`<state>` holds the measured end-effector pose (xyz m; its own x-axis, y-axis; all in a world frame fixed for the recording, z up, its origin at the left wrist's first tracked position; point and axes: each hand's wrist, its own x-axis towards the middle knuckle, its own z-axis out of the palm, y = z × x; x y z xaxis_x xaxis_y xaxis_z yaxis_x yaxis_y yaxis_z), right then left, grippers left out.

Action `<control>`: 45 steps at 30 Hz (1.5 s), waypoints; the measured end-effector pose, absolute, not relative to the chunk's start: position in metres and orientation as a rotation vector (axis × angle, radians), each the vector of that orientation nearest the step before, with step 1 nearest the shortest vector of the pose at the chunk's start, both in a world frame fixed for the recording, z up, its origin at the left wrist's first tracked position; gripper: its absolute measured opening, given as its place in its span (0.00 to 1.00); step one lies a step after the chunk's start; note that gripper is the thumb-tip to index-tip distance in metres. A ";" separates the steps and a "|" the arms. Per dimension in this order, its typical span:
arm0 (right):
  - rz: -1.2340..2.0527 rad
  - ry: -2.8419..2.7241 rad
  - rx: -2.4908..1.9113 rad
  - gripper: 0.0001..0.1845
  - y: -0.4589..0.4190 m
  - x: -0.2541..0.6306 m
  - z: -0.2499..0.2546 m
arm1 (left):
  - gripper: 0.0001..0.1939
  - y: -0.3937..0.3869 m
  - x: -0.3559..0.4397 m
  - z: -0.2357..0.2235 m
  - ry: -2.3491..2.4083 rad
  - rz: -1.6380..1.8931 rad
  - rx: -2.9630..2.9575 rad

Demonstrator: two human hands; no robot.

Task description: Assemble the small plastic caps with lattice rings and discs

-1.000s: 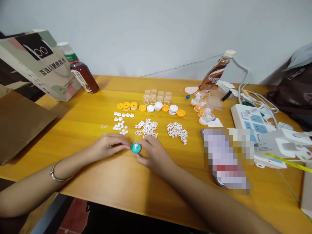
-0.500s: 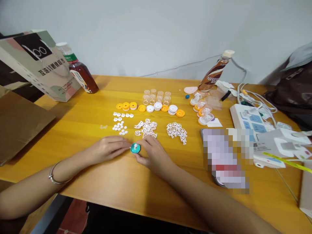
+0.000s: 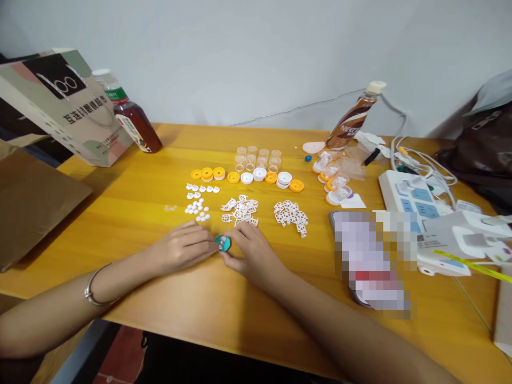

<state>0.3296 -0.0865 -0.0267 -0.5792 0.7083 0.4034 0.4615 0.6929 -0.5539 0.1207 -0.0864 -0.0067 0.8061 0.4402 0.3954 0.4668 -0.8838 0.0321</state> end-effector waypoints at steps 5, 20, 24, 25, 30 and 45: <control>0.512 -2.278 -0.890 0.11 -0.087 0.329 -0.027 | 0.09 -0.089 0.119 -0.003 -0.687 -0.523 -2.904; 0.520 -2.289 -0.898 0.10 -0.087 0.330 -0.026 | 0.09 -0.089 0.118 -0.002 -0.669 -0.491 -2.906; 0.513 -2.292 -0.905 0.09 -0.087 0.330 -0.026 | 0.08 -0.086 0.115 -0.001 -0.706 -0.530 -2.925; 0.515 -2.294 -0.905 0.09 -0.087 0.330 -0.026 | 0.08 -0.085 0.113 0.000 -0.725 -0.552 -2.937; 0.534 -2.275 -0.901 0.10 -0.086 0.330 -0.027 | 0.07 -0.080 0.108 0.005 -0.685 -0.667 -3.080; 0.621 -2.257 -0.872 0.12 -0.083 0.332 -0.029 | 0.12 -0.082 0.113 0.002 -0.700 -0.566 -3.255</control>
<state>0.3319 -0.0833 -0.0295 -0.5803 0.7171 0.3860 0.4187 0.6693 -0.6138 0.1133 -0.0820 0.0023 0.8598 0.4332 0.2702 0.3548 -0.8875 0.2939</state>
